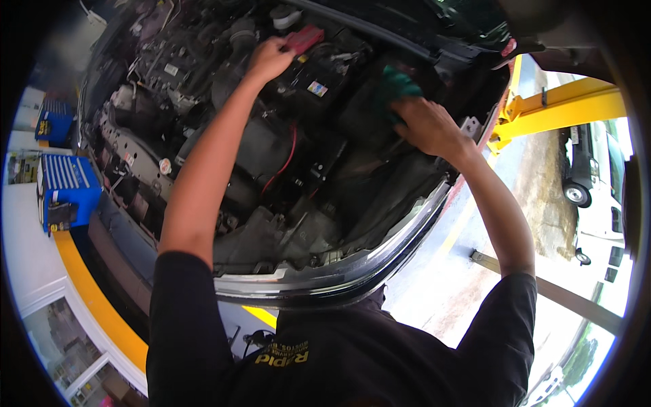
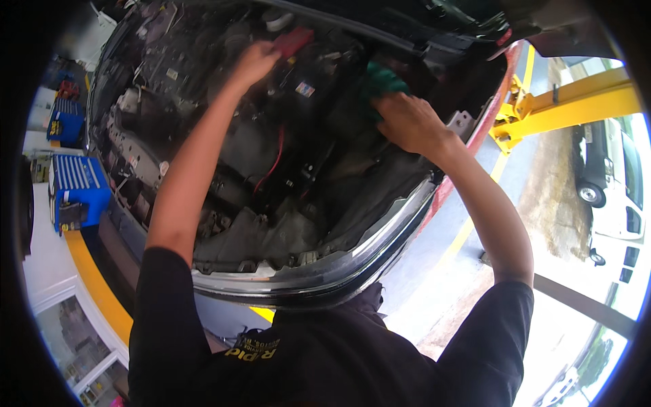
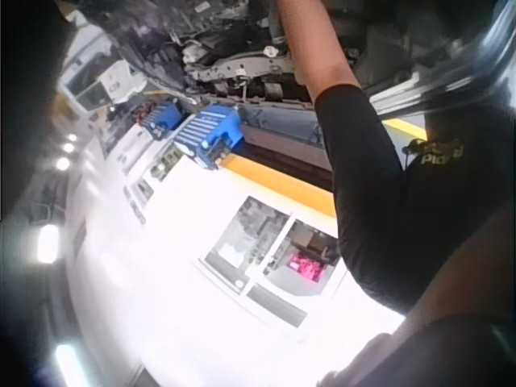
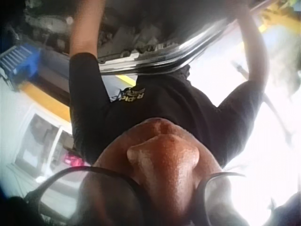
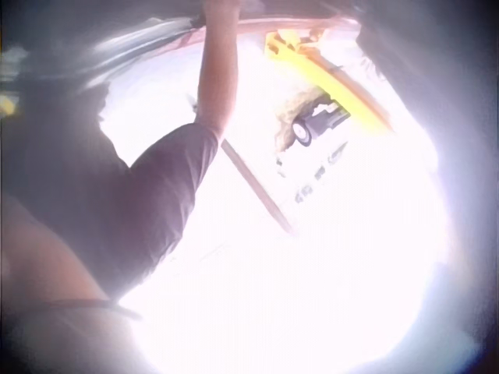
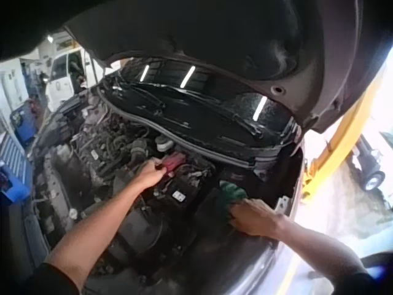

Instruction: The person uses a battery tester to check the voltage of a car battery, then walks through a service bay and puts on a glove.

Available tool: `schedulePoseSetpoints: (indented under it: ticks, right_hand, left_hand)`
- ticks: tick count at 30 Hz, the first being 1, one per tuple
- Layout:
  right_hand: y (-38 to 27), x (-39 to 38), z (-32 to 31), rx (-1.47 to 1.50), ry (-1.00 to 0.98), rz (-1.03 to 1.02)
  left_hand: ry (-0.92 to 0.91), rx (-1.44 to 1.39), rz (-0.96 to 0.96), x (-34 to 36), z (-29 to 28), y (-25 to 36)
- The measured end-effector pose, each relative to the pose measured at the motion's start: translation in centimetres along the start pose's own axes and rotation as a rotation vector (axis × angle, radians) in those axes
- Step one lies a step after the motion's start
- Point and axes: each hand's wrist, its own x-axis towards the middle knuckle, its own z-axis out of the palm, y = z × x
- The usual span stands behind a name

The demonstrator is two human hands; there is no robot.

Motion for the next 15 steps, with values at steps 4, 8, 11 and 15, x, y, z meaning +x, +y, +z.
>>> schedulePoseSetpoints:
  ticks: [4,8,11,15]
  right_hand:
    - [1.8,-0.3,1.9,0.000,-0.414,0.018]
    - [1.2,-0.4,1.0,0.110,-0.063,-0.103]
    - [1.6,1.7,-1.3,0.049,-0.102,-0.199]
    - [2.1,10.0,-0.9,-0.049,-0.235,-0.130]
  left_hand:
    - [0.072,0.268,-0.058,1.0,3.5,4.1]
    - [0.151,0.322,-0.075,2.0,3.5,3.3]
    - [0.073,0.361,-0.095,3.0,3.0,4.2]
    - [0.016,0.398,-0.062,5.5,4.1,6.3]
